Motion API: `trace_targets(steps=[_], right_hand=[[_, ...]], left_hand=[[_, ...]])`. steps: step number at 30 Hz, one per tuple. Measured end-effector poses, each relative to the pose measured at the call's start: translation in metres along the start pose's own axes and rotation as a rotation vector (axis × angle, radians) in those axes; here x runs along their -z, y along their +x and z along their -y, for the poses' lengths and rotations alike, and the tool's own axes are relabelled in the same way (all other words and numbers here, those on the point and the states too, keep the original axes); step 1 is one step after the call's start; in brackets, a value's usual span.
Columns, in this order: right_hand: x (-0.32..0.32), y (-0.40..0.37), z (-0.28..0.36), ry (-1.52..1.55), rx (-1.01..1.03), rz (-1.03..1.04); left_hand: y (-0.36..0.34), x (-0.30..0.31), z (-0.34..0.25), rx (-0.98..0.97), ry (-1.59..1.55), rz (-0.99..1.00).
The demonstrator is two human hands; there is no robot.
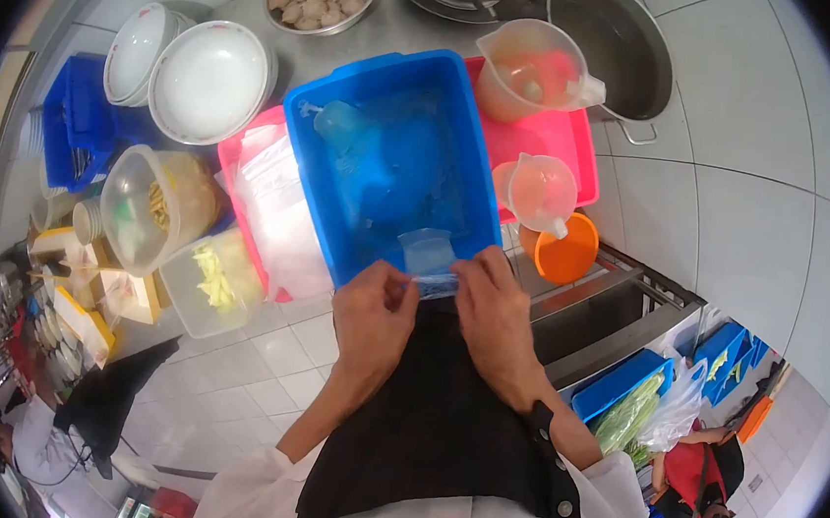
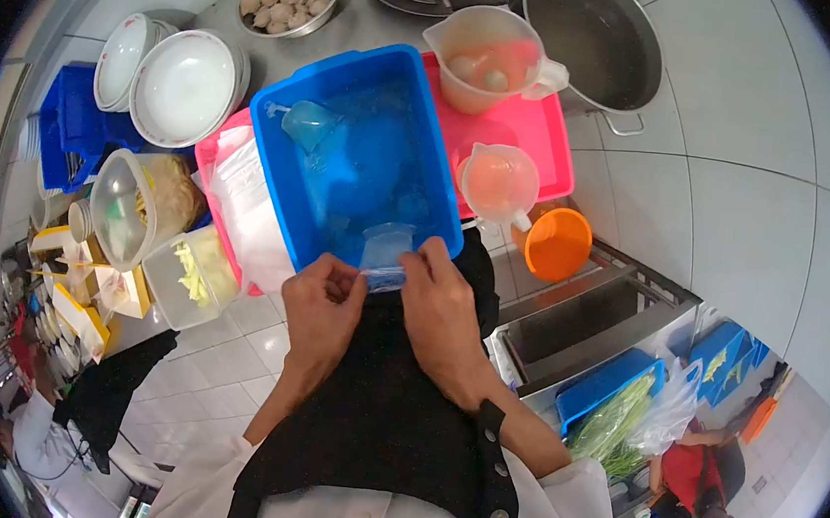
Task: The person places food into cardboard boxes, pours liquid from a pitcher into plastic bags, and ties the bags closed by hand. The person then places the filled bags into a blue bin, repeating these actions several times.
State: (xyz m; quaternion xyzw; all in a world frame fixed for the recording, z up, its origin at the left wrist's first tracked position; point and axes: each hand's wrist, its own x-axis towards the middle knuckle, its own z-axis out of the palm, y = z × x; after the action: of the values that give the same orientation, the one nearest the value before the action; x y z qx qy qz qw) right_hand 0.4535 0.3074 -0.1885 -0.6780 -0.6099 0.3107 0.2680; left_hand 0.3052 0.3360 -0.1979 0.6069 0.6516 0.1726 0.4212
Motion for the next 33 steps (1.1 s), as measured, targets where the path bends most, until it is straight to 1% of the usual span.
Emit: trace_targets(steps=[1,3,4,6,7,9,10,12,13,15,16,19,21,22,24,25,27,28,29,30,31,32,33], right_hand=[[0.002,0.000,0.002,-0.008,-0.008,-0.004],[0.000,-0.001,0.003,-0.031,0.009,-0.037],[-0.003,0.000,-0.002,-0.031,0.012,-0.033],[-0.006,0.000,-0.011,0.127,-0.072,0.053],[-0.006,-0.001,-0.010,0.125,-0.066,0.060],[-0.005,-0.003,-0.005,0.260,-0.163,0.014],[-0.002,-0.003,-0.003,0.258,-0.158,0.022],[0.003,-0.003,0.001,0.111,-0.138,0.093],[0.002,-0.004,0.001,0.110,-0.129,0.095],[-0.002,-0.005,-0.002,0.009,0.015,0.019],[-0.002,-0.006,-0.001,0.010,0.024,0.021],[-0.002,-0.002,0.001,-0.071,0.033,0.014],[-0.003,0.002,0.004,-0.180,0.029,0.030],[-0.004,0.004,0.003,-0.178,0.039,0.026],[-0.007,0.009,-0.003,-0.034,-0.077,0.065],[-0.009,0.009,-0.007,-0.036,-0.079,0.025],[-0.012,0.013,-0.018,0.010,0.135,0.071],[-0.017,0.015,-0.021,0.005,0.153,0.125],[-0.016,0.015,-0.019,0.013,0.304,0.026],[-0.027,0.012,-0.025,-0.039,0.254,0.036],[-0.048,0.010,-0.041,-0.066,0.418,-0.197],[-0.034,0.012,-0.027,-0.026,0.300,-0.044],[-0.040,0.018,-0.027,-0.112,0.267,0.042]], left_hand=[[-0.001,0.000,0.001,0.003,0.003,-0.007],[-0.003,-0.001,0.005,-0.138,0.097,0.049],[-0.002,-0.002,0.005,-0.135,0.096,0.046],[-0.001,-0.005,0.006,-0.098,0.027,0.086],[-0.002,-0.004,0.006,-0.093,0.024,0.078],[-0.005,-0.002,0.008,-0.049,-0.046,0.112],[-0.007,-0.001,0.008,-0.044,-0.049,0.106],[-0.011,0.001,0.009,-0.024,-0.125,0.072],[-0.011,0.001,0.009,-0.025,-0.127,0.063],[-0.011,0.000,0.008,-0.052,-0.095,0.007],[-0.012,0.000,0.007,-0.052,-0.095,-0.003],[-0.010,0.002,0.002,-0.038,-0.073,-0.006],[-0.008,0.001,0.002,-0.086,0.051,-0.002],[-0.006,0.000,0.004,-0.091,0.052,-0.013],[0.000,-0.001,0.008,-0.203,0.170,-0.080],[0.002,0.001,0.007,-0.243,0.173,-0.075],[0.007,0.007,0.003,-0.252,0.191,-0.102],[0.011,0.008,0.005,-0.255,0.174,-0.076],[0.013,0.011,0.007,-0.271,0.163,-0.048],[0.015,0.016,0.003,-0.252,0.067,0.031],[0.017,0.016,0.008,-0.257,0.016,0.042],[0.025,0.012,0.026,-0.317,-0.076,0.021],[0.032,0.015,0.033,-0.411,0.023,0.021]])
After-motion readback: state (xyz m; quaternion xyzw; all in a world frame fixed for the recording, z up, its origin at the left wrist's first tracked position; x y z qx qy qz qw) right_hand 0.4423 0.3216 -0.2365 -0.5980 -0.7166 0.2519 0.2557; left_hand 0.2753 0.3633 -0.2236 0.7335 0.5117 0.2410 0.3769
